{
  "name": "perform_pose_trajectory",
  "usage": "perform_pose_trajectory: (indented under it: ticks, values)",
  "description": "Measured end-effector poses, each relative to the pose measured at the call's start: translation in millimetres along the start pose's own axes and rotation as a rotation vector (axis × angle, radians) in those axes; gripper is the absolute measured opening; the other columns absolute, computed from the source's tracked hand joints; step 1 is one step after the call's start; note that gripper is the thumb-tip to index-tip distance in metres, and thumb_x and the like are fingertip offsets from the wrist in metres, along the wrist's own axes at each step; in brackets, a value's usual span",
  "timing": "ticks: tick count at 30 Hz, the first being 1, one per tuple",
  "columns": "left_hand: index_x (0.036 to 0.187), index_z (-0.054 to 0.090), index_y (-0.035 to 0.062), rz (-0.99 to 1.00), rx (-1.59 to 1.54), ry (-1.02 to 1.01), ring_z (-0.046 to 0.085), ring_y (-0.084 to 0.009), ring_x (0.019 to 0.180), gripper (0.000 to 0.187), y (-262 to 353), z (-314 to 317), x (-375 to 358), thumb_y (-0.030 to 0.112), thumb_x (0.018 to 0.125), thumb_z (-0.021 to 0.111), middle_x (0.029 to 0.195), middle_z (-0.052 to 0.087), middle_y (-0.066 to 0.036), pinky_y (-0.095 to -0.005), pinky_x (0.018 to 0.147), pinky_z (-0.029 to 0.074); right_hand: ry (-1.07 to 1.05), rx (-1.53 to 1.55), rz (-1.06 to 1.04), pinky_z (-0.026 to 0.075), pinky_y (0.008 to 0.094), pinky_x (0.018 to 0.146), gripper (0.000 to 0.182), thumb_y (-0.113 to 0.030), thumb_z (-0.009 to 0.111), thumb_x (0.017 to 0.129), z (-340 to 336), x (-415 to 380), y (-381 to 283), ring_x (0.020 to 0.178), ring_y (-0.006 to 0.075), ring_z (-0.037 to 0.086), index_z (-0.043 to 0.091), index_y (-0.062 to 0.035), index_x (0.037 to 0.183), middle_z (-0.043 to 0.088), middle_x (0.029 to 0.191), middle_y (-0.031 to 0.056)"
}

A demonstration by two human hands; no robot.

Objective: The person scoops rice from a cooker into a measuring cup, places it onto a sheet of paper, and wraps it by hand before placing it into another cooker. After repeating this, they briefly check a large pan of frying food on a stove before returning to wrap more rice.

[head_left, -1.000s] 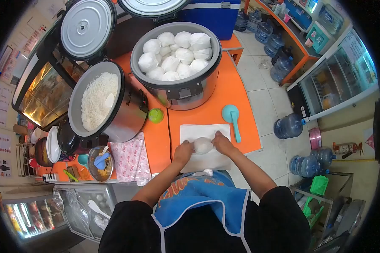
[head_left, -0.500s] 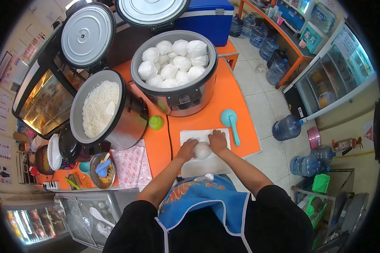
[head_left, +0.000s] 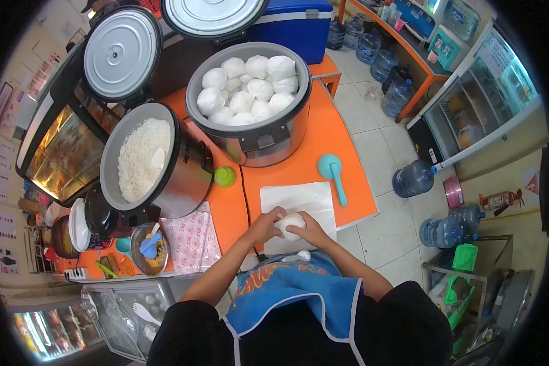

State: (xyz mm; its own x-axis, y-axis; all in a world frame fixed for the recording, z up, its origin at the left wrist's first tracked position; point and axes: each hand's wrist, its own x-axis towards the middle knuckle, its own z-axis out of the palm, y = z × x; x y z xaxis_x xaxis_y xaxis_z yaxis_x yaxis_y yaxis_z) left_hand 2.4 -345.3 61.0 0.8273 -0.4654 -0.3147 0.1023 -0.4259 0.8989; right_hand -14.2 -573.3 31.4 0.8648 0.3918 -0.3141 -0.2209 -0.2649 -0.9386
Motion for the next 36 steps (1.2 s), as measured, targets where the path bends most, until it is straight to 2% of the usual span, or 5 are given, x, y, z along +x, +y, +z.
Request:
perform_pose_trajectory:
  ticks: [12,19,23,29,36]
  values:
    - [0.151,0.049,0.004,0.551,0.581,0.294,0.067,-0.0352,0.121,0.064,81,-33,-47,-0.007,0.089,0.059,0.145,0.06,-0.017,-0.0351,0.104,0.053,-0.217,1.241,0.159,0.049,0.0469,0.109,0.065,-0.059,0.061,0.098,17,-9,-92,0.13,0.0267,0.058,0.049,-0.0173,0.147,0.058,0.142,0.0079]
    - [0.166,0.004,0.0067,0.525,-0.227,0.202,-0.02,-0.0369,0.158,0.11,59,-25,-58,0.063,0.091,0.061,0.173,-0.003,-0.021,-0.0602,0.123,-0.011,-0.298,1.184,-0.023,0.041,0.0445,0.115,0.069,-0.052,0.058,0.102,41,9,-121,0.132,0.0237,0.055,0.039,-0.0099,0.154,0.056,0.144,0.0066]
    - [0.167,0.003,0.0105,0.421,0.132,0.381,-0.027,-0.0392,0.155,0.103,69,-51,-76,0.057,0.096,0.062,0.171,-0.02,-0.021,-0.0593,0.123,-0.007,-0.277,1.056,-0.002,0.046,0.0439,0.11,0.059,-0.042,0.059,0.105,36,26,-163,0.126,0.0241,0.06,0.044,-0.0055,0.149,0.058,0.14,0.0095]
    - [0.168,0.005,0.0132,0.491,-0.005,0.412,-0.019,-0.0407,0.157,0.095,82,-94,-111,0.045,0.1,0.064,0.169,-0.023,-0.024,-0.0556,0.125,0.003,-0.225,0.406,-0.232,0.053,0.0351,0.097,0.045,-0.02,0.069,0.1,6,91,-270,0.115,0.0184,0.062,0.052,-0.0001,0.136,0.063,0.125,0.0103]
    - [0.155,0.044,0.0085,0.206,-0.07,0.327,0.047,-0.0342,0.143,0.065,0,-123,-166,0.036,0.101,0.066,0.166,0.034,-0.018,-0.0457,0.117,0.039,-0.118,-0.109,-0.273,0.053,0.0368,0.091,0.059,-0.039,0.069,0.098,-51,260,-343,0.113,0.0203,0.062,0.053,0.0011,0.139,0.062,0.129,0.013]
